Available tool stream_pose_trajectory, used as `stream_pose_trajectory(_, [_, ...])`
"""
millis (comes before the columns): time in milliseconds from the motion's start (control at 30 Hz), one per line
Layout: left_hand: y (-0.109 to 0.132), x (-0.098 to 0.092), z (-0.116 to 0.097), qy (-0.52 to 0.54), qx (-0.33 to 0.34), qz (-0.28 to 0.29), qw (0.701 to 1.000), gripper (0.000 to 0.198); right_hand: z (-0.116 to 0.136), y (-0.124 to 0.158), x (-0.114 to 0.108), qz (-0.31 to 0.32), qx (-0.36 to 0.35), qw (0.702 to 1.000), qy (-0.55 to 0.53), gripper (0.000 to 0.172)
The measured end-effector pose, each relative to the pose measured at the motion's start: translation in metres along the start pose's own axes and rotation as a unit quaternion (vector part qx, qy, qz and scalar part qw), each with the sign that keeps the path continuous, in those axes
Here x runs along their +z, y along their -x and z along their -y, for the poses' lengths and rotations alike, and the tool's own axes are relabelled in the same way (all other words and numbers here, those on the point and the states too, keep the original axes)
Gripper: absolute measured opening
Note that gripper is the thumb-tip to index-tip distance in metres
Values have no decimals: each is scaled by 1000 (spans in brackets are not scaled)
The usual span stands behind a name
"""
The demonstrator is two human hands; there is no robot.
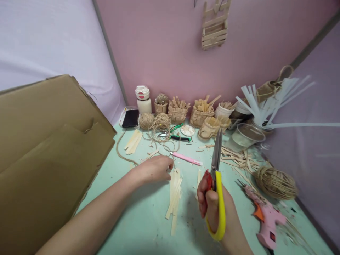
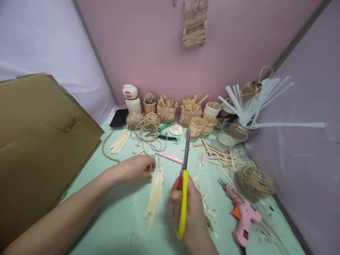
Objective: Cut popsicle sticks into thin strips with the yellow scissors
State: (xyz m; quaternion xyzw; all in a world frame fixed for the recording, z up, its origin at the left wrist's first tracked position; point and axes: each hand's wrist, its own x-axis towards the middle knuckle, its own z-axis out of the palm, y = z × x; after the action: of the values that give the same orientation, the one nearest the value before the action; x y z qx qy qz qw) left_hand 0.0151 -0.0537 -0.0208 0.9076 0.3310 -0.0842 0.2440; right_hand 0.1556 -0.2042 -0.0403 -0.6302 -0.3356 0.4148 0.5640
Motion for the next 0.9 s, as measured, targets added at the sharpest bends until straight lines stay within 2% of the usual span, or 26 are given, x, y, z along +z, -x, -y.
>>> stream_pose_trajectory(100, [-2,7,2,-14,0,7,1000,34,-3,1,-1,17,-27,999,24,49])
stream_pose_trajectory(233, [-3,10,-1,-16,-10,24,1000,41,-11,0,-3,31,-30,999,22,52])
stream_pose_trajectory(467, [-6,16,-11,-39,-25,35,998,41,-14,0,-5,44,-30,999,9,58])
stream_pose_trajectory(667, [-6,11,-6,-13,-14,22,1000,28,-12,2,-5,46,-25,999,6,58])
stream_pose_trajectory(900, [-6,13,-5,-13,-4,37,999,47,-13,2,-5,44,-30,998,42,61])
